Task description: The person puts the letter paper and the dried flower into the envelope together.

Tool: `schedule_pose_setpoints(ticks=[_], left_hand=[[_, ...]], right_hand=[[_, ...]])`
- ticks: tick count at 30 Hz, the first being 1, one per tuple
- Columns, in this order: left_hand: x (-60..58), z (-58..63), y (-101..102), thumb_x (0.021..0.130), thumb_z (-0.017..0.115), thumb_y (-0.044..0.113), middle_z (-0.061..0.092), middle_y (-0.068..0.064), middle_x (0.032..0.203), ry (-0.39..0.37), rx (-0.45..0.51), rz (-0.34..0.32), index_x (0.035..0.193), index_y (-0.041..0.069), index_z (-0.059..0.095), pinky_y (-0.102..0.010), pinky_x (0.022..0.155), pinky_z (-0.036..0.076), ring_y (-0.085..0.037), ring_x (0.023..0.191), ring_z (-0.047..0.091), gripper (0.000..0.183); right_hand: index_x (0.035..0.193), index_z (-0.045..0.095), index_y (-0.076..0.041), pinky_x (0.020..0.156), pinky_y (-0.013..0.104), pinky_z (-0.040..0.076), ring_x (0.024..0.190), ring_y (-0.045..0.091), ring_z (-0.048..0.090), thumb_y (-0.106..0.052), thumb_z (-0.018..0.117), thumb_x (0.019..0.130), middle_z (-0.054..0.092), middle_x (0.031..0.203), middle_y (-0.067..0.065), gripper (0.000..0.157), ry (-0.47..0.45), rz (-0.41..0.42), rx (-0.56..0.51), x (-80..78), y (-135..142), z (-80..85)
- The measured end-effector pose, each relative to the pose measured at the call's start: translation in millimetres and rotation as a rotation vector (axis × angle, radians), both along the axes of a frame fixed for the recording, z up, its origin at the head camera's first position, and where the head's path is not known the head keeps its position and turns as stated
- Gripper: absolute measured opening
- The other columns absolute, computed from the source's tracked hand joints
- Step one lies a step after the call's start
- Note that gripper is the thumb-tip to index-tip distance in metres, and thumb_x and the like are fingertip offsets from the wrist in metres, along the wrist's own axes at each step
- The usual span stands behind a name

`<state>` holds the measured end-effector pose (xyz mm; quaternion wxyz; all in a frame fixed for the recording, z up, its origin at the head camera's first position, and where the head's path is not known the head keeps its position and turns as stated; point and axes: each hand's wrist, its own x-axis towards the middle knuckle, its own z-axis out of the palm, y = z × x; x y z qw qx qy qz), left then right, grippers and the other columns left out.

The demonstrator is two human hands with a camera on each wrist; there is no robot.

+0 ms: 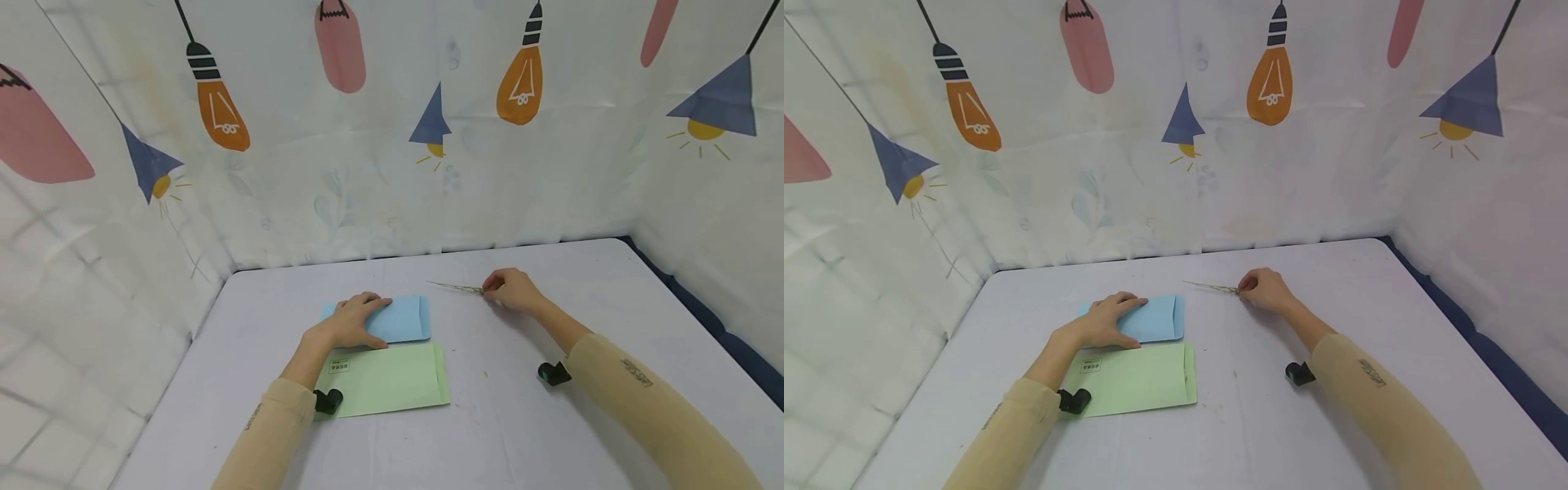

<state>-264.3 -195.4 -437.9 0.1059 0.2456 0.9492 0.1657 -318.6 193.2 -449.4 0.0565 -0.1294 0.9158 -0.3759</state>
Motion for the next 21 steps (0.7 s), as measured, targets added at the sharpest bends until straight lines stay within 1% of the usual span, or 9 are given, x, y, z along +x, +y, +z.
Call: schedule_pose_setpoints(ticks=[5,13,18,21], left_hand=[[-0.1,-0.3,-1,0.08,0.086,0.051,0.038,-0.012,0.157,-0.001,0.004,-0.002,0.159,0.021,0.041,-0.057,0.112,0.026,-0.033,0.142,0.038,0.095],[-0.6,-1.1,-2,0.081,0.086,0.051,0.038,-0.011,0.157,-0.003,0.002,-0.004,0.159,0.021,0.041,-0.056,0.113,0.026,-0.033,0.143,0.038,0.095],[-1.0,-1.9,-2,0.081,0.086,0.05,0.038,-0.012,0.157,-0.001,0.002,-0.007,0.16,0.02,0.04,-0.057,0.113,0.025,-0.034,0.142,0.038,0.096],[-1.0,-2.2,-2,0.081,0.086,0.05,0.038,-0.013,0.157,0.0,0.004,-0.008,0.16,0.02,0.04,-0.057,0.112,0.025,-0.035,0.142,0.039,0.095]], right_hand=[[0.105,0.072,-0.001,0.066,0.033,0.049,0.08,0.021,0.059,-0.011,0.074,0.094,0.069,0.093,0.007,0.015,-0.005,0.015,-0.008,4.5,3,-0.7],[0.104,0.074,-0.004,0.068,0.034,0.048,0.08,0.02,0.057,-0.014,0.074,0.094,0.068,0.091,0.004,0.014,-0.036,0.033,-0.036,9.7,6,-0.1],[0.104,0.073,-0.003,0.065,0.032,0.048,0.077,0.02,0.056,-0.012,0.073,0.094,0.067,0.091,0.005,0.014,-0.066,0.065,-0.064,13.2,6,-0.4],[0.104,0.073,-0.003,0.063,0.03,0.048,0.076,0.019,0.056,-0.012,0.074,0.094,0.067,0.091,0.005,0.014,-0.065,0.076,-0.078,16.3,6,0.1]])
